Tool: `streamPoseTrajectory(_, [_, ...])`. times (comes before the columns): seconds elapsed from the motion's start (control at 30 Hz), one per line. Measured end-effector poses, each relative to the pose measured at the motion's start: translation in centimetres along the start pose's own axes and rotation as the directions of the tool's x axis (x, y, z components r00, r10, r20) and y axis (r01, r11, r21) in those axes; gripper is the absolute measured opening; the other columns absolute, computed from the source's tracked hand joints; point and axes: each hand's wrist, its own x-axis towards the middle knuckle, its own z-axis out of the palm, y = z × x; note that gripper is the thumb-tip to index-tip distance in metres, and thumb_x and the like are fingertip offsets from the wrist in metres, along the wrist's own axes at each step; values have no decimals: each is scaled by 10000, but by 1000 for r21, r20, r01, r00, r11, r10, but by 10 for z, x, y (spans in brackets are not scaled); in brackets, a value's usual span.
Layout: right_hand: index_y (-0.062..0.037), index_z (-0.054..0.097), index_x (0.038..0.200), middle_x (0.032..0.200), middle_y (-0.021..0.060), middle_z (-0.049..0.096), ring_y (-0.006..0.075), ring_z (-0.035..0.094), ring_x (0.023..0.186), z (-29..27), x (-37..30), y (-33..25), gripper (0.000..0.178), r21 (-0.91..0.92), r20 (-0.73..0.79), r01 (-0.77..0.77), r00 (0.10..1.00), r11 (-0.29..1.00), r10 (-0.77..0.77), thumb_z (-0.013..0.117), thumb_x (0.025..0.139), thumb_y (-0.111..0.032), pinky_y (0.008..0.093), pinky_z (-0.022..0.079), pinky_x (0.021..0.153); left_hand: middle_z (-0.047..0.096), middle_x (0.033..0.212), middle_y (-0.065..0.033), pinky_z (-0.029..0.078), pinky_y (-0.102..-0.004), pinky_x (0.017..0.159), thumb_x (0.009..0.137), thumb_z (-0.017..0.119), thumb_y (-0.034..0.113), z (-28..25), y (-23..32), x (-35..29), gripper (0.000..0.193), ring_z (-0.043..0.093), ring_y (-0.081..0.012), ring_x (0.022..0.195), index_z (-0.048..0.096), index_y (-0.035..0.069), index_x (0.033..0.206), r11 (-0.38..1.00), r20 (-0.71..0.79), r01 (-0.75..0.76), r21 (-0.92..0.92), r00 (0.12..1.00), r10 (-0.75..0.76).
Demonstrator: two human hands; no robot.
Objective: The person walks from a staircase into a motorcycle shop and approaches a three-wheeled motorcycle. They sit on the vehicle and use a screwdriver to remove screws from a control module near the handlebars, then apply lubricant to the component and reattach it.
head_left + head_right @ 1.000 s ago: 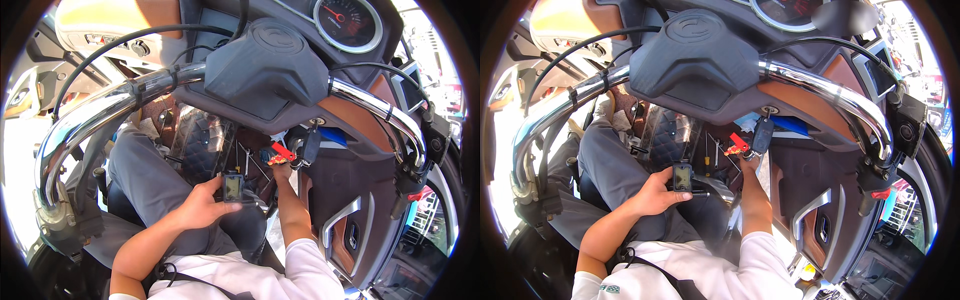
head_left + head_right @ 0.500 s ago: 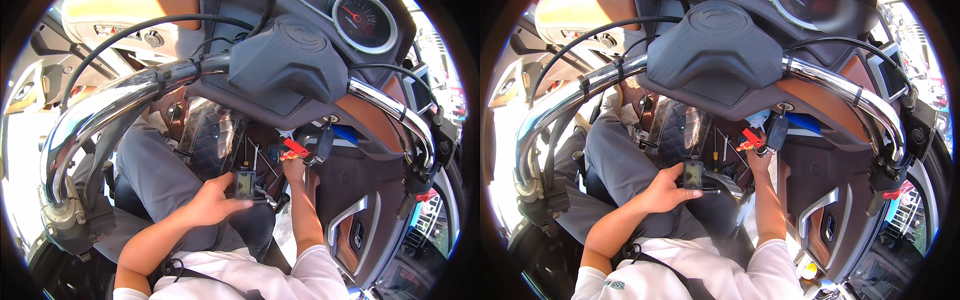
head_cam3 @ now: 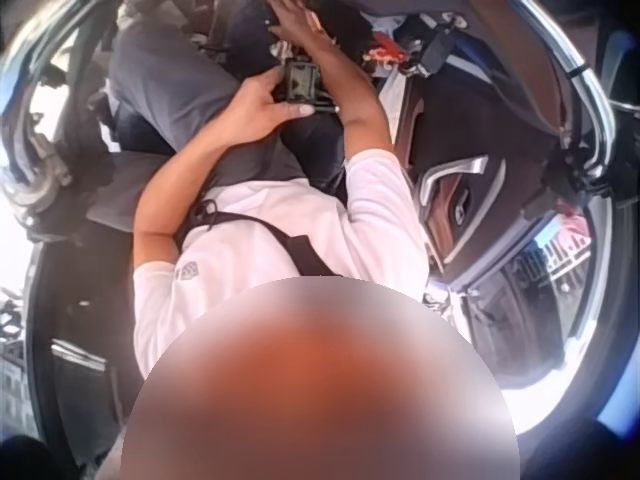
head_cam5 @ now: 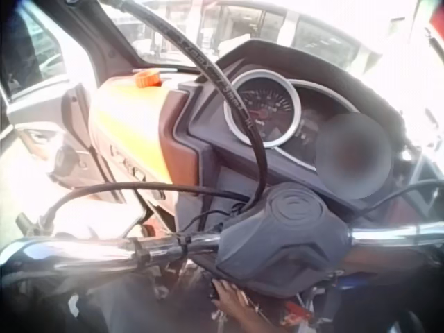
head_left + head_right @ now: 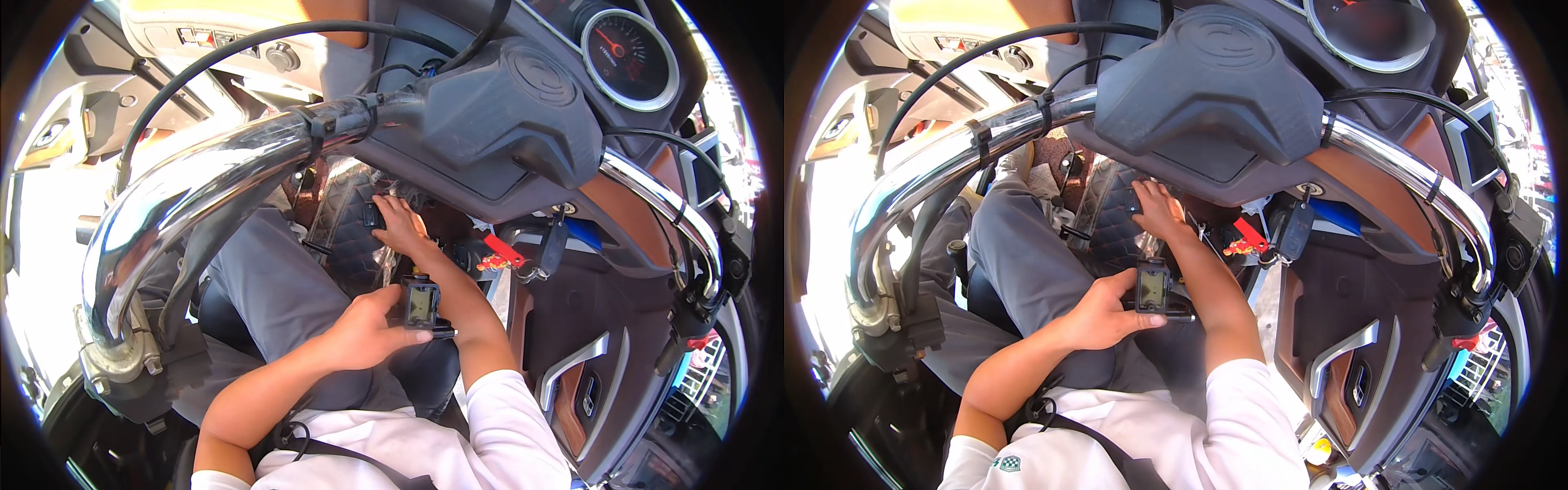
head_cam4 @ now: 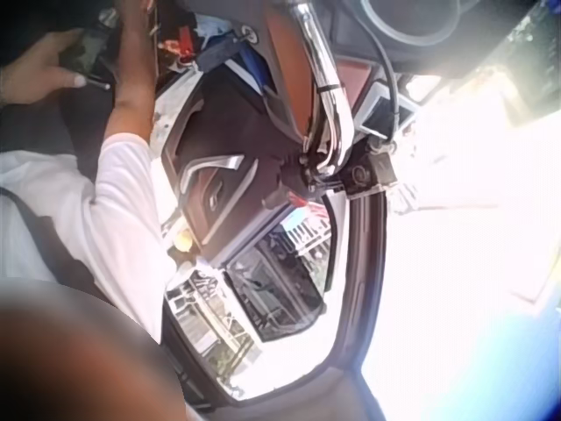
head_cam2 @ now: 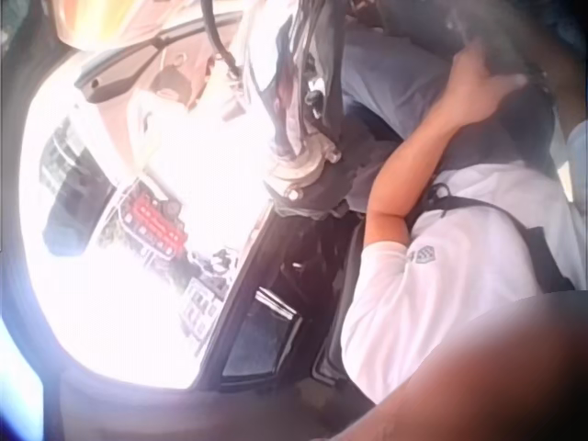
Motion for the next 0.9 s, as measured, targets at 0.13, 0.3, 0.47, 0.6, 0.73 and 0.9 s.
streamPoseTrajectory(0.13, [-108, 521, 1472, 1423, 118, 542, 362, 508, 1356, 8, 9, -5, 793, -24, -11, -22, 1000, 999, 21, 861, 762, -205, 486, 519, 1072, 721, 1057, -129, 544, -339, 896, 885, 888, 235, -1, 3, 0, 518, 623, -123, 983, 624, -60, 1220, 1000, 2, -13, 6, 1000, 13])
streamPoseTrajectory(0.3, [-126, 607, 1378, 1342, 104, 569, 349, 511, 1344, 9, 14, -2, 701, -15, 21, -24, 999, 1000, 24, 879, 738, -218, 488, 520, 1062, 724, 1055, -131, 548, -344, 891, 884, 887, 241, -1, -1, 0, 520, 635, -131, 975, 627, -58, 1222, 999, 0, -16, 35, 1000, 16])
streamPoseTrajectory(0.47, [-133, 628, 1360, 1340, 100, 588, 335, 513, 1351, 11, 9, 3, 662, 6, 9, 7, 1000, 1000, -7, 872, 754, -244, 483, 513, 1062, 722, 1026, -125, 554, -341, 855, 881, 890, 244, -1, 1, -1, 504, 632, -128, 940, 626, -59, 1187, 999, -12, -29, 36, 999, 30])
streamPoseTrajectory(0.6, [-121, 630, 1353, 1249, 118, 616, 352, 591, 1212, 14, -2, 9, 683, 57, -70, 29, 997, 998, -25, 890, 732, -236, 479, 524, 1006, 714, 1000, -114, 556, -334, 820, 883, 891, 258, 0, 2, 1, 502, 622, -116, 910, 623, -57, 1168, 998, -10, -22, 60, 1000, 22])
streamPoseTrajectory(0.73, [-81, 604, 1370, 1160, 138, 626, 349, 666, 1019, -1, -10, 1, 710, 223, -83, -14, 996, 975, 33, 891, 732, -200, 460, 554, 885, 707, 979, -106, 555, -329, 797, 888, 889, 266, 0, 4, -1, 496, 615, -105, 897, 623, -52, 1161, 999, -21, -29, 33, 999, 29])
streamPoseTrajectory(0.9, [-65, 583, 1391, 1132, 145, 622, 329, 672, 954, 2, -12, 6, 715, 233, -115, 9, 993, 972, 18, 880, 750, -177, 433, 561, 838, 692, 924, -109, 549, -335, 763, 886, 890, 288, 1, 2, -3, 497, 598, -108, 857, 614, -55, 1115, 999, -30, -47, 24, 998, 48])
